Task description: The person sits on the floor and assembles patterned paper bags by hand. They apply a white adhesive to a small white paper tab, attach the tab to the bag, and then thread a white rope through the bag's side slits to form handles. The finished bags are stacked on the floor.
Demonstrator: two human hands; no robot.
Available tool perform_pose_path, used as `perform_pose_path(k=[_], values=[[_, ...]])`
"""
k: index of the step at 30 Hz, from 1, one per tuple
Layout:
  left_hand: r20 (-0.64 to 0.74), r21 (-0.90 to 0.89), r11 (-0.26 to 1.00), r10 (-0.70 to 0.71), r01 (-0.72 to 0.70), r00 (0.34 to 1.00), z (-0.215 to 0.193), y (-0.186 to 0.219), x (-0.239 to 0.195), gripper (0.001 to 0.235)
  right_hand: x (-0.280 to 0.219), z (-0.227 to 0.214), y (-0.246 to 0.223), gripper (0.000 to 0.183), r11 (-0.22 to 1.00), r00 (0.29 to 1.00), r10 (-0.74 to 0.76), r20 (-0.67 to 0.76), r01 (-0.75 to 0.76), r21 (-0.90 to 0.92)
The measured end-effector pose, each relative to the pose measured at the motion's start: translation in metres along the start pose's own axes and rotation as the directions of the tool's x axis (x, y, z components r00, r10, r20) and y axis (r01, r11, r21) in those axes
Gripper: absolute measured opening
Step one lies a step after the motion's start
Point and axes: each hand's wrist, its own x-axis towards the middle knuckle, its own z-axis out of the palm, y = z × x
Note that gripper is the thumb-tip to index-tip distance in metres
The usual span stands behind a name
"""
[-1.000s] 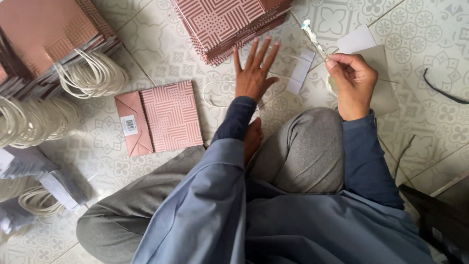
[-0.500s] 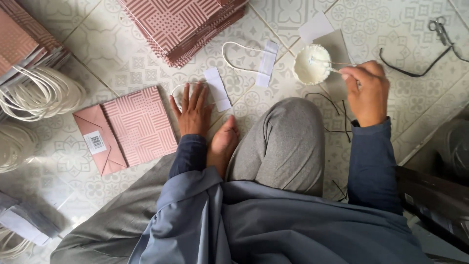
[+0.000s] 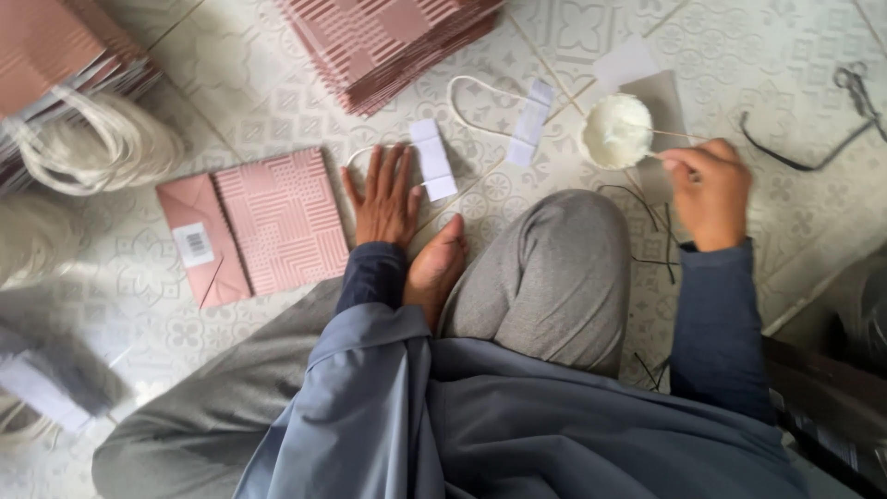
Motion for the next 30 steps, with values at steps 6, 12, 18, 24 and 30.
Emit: perform_pose_path(k=[6,12,18,24,30], values=[[-0.013,0.031,0.999,-0.043,0.044,0.999,-0.004,0.005,0.003,0.072,0.071,-0.014,-0.081,0.012,0.961,0.991,-0.056,0.120,0.021,0.277],[0.036,0.042,0.996,-0.079,0.077,0.996,-0.004,0.002,0.004,0.076,0.143,0.100,-0.139,0.007,0.927,0.829,-0.232,0.509,0.030,0.374],[0.074,0.071,0.994,-0.091,0.086,0.993,-0.014,0.006,0.006,0.075,0.178,0.172,-0.105,0.013,0.884,0.843,-0.445,0.301,0.359,0.301],[0.093,0.037,0.997,-0.078,0.075,0.993,-0.015,0.004,0.006,0.075,0.160,0.146,-0.121,0.015,0.821,0.790,-0.558,0.254,0.480,0.309],[0.057,0.013,0.994,-0.113,0.112,0.992,-0.001,0.003,0.005,0.074,0.120,0.112,-0.135,0.011,0.770,0.707,-0.634,0.314,0.538,0.342]])
